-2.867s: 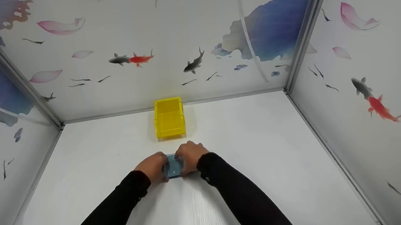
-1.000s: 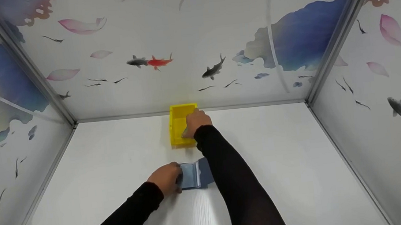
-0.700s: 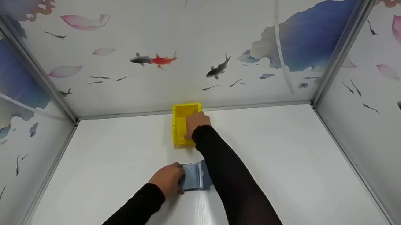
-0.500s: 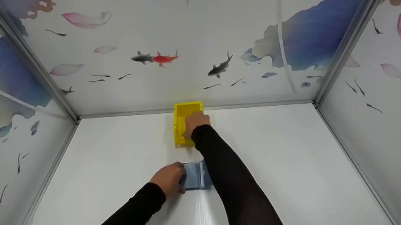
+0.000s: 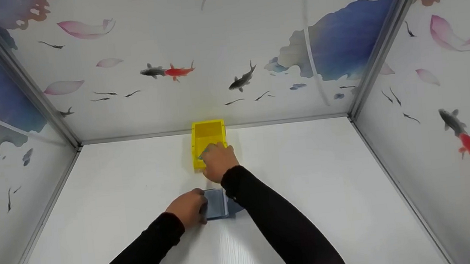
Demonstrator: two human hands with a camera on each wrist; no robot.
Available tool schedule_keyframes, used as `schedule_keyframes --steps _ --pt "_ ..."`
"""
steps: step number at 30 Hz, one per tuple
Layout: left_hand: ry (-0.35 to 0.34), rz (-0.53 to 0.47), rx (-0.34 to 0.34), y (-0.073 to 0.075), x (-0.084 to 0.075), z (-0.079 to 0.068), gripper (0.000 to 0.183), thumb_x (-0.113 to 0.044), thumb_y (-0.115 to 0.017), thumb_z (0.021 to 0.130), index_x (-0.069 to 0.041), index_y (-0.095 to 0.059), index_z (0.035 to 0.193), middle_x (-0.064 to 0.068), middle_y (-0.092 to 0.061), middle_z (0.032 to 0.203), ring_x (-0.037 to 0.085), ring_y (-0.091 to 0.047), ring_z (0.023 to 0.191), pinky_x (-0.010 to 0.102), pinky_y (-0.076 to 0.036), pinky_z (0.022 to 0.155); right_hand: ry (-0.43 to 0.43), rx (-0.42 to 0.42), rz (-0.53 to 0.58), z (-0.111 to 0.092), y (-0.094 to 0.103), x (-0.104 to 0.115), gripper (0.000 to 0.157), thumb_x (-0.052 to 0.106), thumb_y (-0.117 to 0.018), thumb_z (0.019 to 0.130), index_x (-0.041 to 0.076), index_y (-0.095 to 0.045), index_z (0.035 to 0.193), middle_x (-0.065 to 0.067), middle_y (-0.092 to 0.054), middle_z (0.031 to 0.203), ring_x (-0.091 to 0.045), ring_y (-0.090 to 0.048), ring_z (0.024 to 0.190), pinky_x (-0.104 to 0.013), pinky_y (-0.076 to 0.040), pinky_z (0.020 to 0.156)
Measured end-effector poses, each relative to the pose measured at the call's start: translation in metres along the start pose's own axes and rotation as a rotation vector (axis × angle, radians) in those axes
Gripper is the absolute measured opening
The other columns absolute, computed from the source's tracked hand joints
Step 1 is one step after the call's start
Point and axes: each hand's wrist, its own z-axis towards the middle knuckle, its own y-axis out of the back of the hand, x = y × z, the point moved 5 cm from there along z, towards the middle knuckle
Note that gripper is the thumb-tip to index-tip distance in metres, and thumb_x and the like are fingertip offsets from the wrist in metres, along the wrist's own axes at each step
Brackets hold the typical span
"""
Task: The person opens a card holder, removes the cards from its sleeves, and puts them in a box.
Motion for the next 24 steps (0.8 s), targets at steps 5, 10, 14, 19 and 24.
schedule_keyframes --steps 5,10,14,19,24 --pt "0.017 -0.051 0.002 -0.002 0.002 -0.002 0.052 -0.021 -0.109 0.076 -0.001 -0.083 0.116 0.01 -0.078 0.113 0.024 -0.077 0.092 0.039 -0.068 0.091 0.062 0.054 0.098 -0.053 -0.008 -0.002 0.027 0.03 -0.085 0.1 0.01 -0.086 0.119 -0.01 -0.08 0.117 -0.034 -0.067 0.108 -0.058 -0.057 0.093" --pt "0.042 -0.136 0.022 0.0 0.004 -0.004 0.048 -0.024 -0.107 0.079 -0.001 -0.081 0.113 0.007 -0.074 0.108 0.019 -0.069 0.085 0.039 -0.066 0.087 0.041 0.094 0.092 -0.088 -0.018 -0.012 0.023 0.03 -0.086 0.098 0.015 -0.087 0.115 -0.002 -0.081 0.108 -0.023 -0.064 0.095 -0.049 -0.057 0.086" --pt "0.053 -0.159 0.021 0.005 0.0 -0.005 0.039 -0.026 -0.1 0.087 -0.002 -0.082 0.111 0.009 -0.074 0.109 0.02 -0.064 0.088 0.041 -0.064 0.089 0.034 0.116 0.132 -0.105 -0.023 -0.018 0.019 0.027 -0.085 0.1 0.014 -0.086 0.114 0.0 -0.08 0.098 -0.02 -0.061 0.085 -0.044 -0.058 0.083" --pt "0.042 -0.144 -0.059 0.011 -0.012 -0.003 0.056 -0.029 -0.089 0.101 -0.003 -0.07 0.147 0.019 -0.077 0.133 0.034 -0.072 0.121 0.052 -0.06 0.114 0.024 0.147 0.204 -0.117 -0.028 -0.023 0.032 0.025 -0.084 0.103 0.007 -0.08 0.13 -0.005 -0.084 0.107 -0.018 -0.069 0.088 -0.044 -0.064 0.093" --pt "0.0 -0.142 -0.102 0.013 -0.029 0.0 0.06 -0.035 -0.083 0.106 -0.004 -0.061 0.153 0.02 -0.078 0.14 0.037 -0.074 0.134 0.06 -0.049 0.127 -0.024 0.169 0.255 -0.124 -0.026 -0.028 0.062 0.024 -0.082 0.105 0.01 -0.059 0.161 -0.008 -0.081 0.103 -0.02 -0.069 0.088 -0.046 -0.064 0.094"
